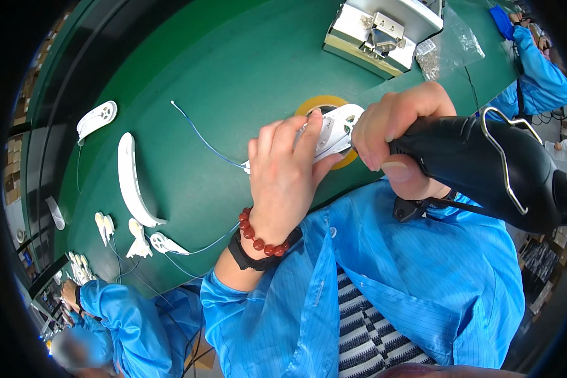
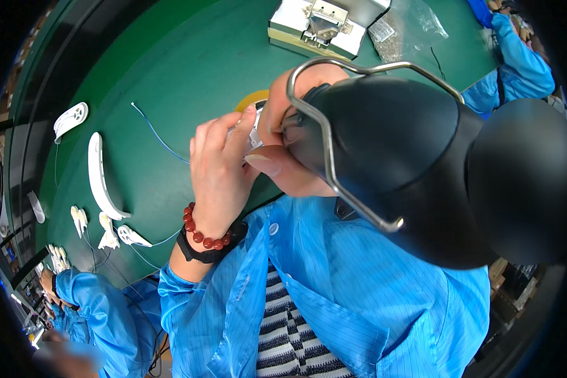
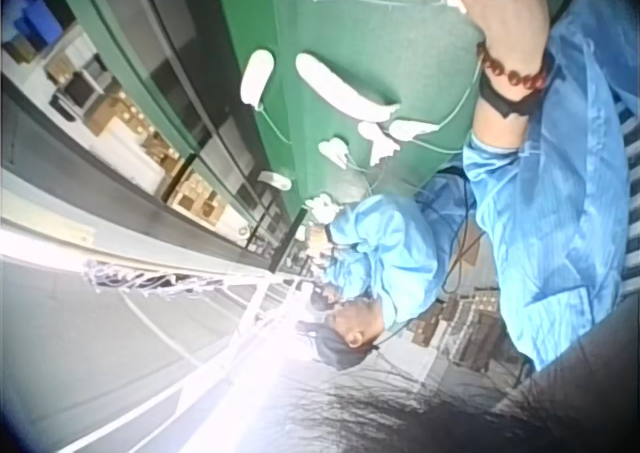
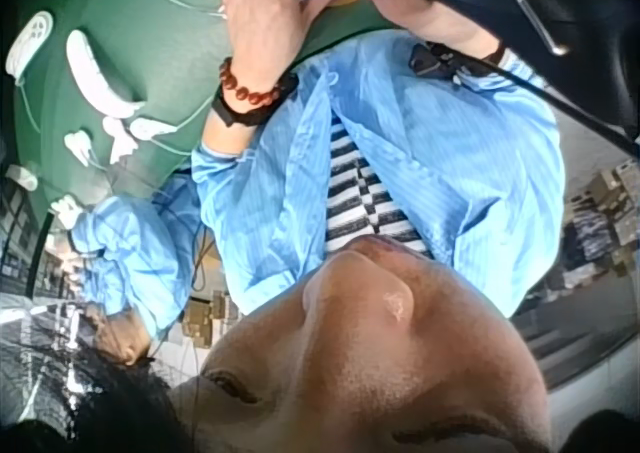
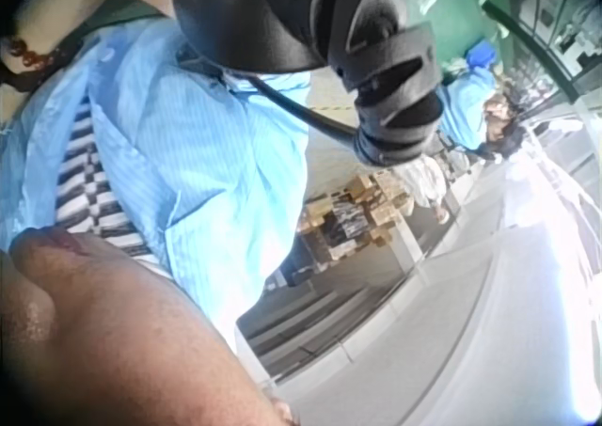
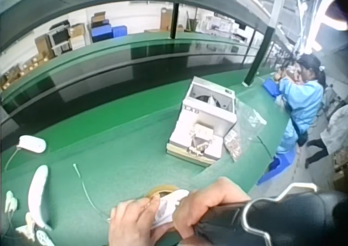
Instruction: The recorder is using an electric screwdriver to assemble small white plastic enclosures on a factory workbench.
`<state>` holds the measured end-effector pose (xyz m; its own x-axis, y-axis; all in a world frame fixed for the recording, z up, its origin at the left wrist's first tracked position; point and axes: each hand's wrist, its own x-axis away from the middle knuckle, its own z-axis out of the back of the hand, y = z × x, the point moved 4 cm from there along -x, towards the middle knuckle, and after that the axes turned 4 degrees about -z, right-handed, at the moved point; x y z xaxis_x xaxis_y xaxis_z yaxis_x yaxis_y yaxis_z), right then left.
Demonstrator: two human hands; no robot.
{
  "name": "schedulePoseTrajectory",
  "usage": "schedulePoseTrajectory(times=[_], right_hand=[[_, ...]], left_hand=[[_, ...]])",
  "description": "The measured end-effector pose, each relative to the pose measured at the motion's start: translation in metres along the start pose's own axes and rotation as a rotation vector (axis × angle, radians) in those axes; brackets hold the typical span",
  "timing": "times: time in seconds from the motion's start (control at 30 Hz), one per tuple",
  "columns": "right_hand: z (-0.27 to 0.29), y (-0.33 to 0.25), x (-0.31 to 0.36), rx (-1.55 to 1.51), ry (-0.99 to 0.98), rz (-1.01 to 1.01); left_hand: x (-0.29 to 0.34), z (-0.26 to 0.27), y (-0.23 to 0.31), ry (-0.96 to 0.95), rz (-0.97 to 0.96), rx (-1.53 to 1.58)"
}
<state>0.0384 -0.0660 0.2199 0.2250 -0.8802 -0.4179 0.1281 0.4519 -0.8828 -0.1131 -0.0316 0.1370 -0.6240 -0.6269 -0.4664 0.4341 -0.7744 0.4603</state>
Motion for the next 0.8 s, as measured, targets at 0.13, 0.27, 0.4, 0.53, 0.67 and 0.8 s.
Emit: schedulePoseTrajectory(times=[0.13, 0.27, 0.4, 0.53, 0.67, 0.8], right_hand=[[0.000, 0.004, 0.002, -0.037, 0.027, -0.022], [0.009, 0.005, 0.005, -0.002, -0.009, -0.013], [0.030, -0.005, -0.006, -0.311, 0.287, 0.293], [0.057, 0.001, -0.016, -0.015, 0.375, 0.372], [0.066, 0.006, -0.014, -0.040, 0.473, 0.415], [0.062, -0.001, -0.013, 0.020, 0.515, 0.432]], left_hand=[[-0.001, 0.001, 0.000, -0.006, 0.005, -0.004], [0.002, 0.001, -0.003, 0.001, 0.040, 0.011], [0.002, 0.002, 0.000, 0.016, 0.031, 0.030], [0.014, 0.009, 0.003, 0.042, 0.009, 0.031], [0.020, 0.013, 0.006, 0.055, -0.014, 0.023], [0.026, 0.019, 0.008, 0.077, -0.052, 0.035]])
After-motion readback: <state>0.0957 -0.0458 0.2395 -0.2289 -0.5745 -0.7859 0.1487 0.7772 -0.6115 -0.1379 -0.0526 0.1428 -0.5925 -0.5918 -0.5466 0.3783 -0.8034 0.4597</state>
